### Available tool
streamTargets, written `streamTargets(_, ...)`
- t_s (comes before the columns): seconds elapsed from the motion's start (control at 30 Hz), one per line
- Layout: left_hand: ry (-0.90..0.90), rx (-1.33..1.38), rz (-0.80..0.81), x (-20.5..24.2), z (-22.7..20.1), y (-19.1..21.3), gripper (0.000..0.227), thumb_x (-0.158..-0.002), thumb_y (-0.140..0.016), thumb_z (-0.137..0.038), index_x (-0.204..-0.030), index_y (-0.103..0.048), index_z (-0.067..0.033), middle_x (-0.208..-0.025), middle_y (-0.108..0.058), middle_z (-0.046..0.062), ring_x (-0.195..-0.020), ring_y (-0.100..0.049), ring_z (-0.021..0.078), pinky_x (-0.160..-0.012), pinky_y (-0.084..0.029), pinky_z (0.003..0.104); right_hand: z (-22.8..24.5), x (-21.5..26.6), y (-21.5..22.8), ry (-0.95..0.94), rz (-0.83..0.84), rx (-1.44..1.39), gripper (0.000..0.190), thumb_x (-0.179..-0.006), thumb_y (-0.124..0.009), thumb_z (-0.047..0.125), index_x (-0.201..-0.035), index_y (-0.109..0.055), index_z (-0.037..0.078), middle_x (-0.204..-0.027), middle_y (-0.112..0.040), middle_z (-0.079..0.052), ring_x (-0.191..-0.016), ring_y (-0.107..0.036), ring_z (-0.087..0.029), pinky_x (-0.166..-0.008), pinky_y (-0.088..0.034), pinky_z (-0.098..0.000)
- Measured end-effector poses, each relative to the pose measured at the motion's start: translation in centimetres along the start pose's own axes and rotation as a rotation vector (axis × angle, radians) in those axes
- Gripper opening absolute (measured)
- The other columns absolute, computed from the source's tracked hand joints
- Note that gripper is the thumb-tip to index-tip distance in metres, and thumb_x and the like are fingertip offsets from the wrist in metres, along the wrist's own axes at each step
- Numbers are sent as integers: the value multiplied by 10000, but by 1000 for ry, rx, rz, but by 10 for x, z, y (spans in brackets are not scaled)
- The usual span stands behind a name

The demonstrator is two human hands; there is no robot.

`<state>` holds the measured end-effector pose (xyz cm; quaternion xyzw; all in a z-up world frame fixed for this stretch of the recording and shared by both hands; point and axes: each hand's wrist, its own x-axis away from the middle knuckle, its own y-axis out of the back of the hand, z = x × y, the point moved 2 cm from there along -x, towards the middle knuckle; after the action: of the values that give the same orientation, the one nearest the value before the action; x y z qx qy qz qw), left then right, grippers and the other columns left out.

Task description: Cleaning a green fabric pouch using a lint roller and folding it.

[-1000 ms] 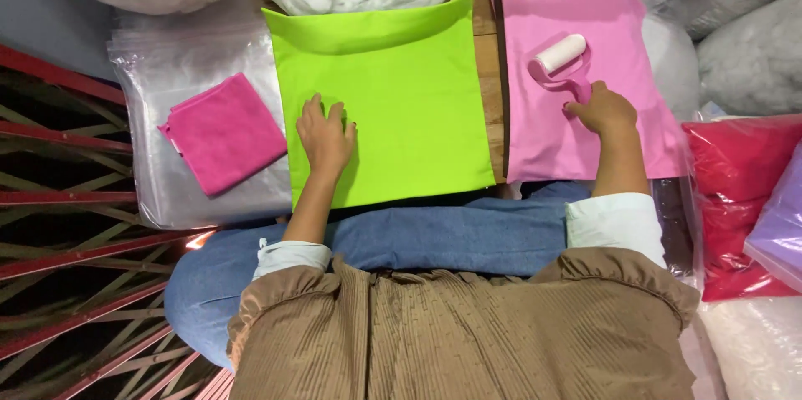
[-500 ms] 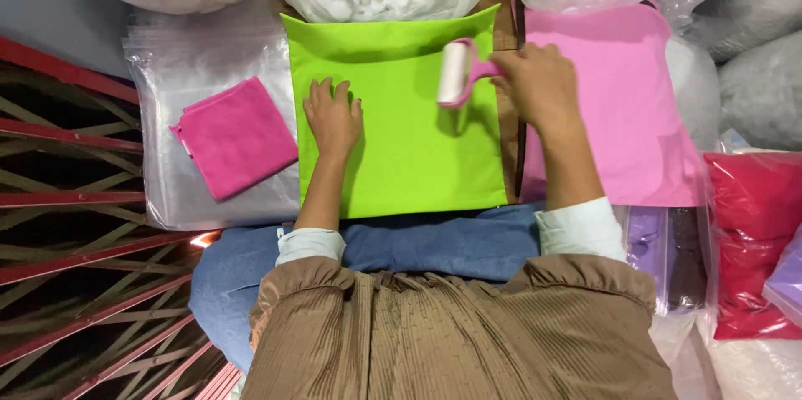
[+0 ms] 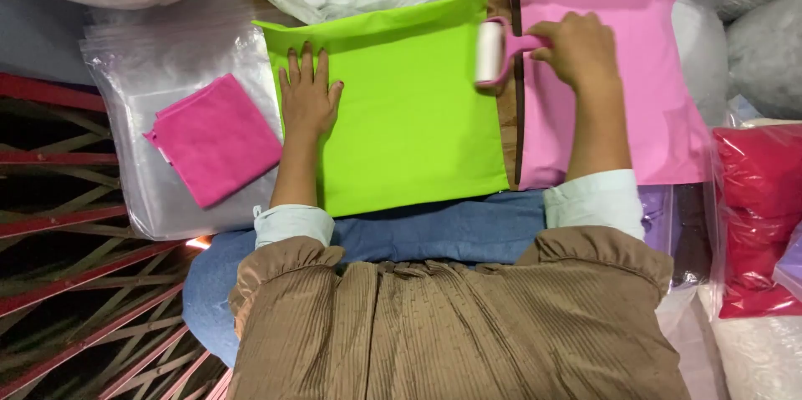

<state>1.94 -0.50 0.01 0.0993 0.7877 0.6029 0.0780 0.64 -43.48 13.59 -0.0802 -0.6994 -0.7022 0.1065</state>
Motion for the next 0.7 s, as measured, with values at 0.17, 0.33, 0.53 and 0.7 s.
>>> streamTargets(0.17, 100, 29, -12, 12, -28, -13, 634, -1043, -468, -430, -1561, -404, -70, -1658, -239, 196, -1515, -87, 459, -1175, -115, 703, 47, 33, -4, 22, 11, 3, 357, -991, -623, 504, -1278, -710, 311, -874, -660, -55, -880, -542, -264, -771, -457, -357)
streamTargets(0.33, 262, -4, 156, 57, -60, -8, 607, -1119, -300, -463, -1654, -252, -181, -1730, -97, 119, -1584, -28, 368, -1242, -23, 660, 142, 60, -25, 364, -222, -133, 318, -924, -759, 372, -1239, -736, 337, -887, -662, -145, -873, -667, -357, -769, -561, -496)
streamTargets(0.53, 253, -20, 138, 111, -36, 10, 654, -1097, -349, -496, -1648, -274, -152, -1722, -152, 169, -1586, -87, 385, -1251, -23, 628, -2, 75, -31, 107, -241, 150, 327, -915, -775, 448, -1217, -765, 324, -859, -664, -137, -871, -671, -361, -744, -557, -487)
streamTargets(0.7, 333, 26, 145, 124, -65, 1, 632, -1089, -353, -470, -1639, -289, -166, -1720, -137, 167, -1586, -53, 364, -1246, -1, 625, 61, 119, -23, 162, -173, -45, 347, -931, -759, 400, -1262, -740, 298, -881, -670, -174, -908, -668, -388, -793, -555, -510)
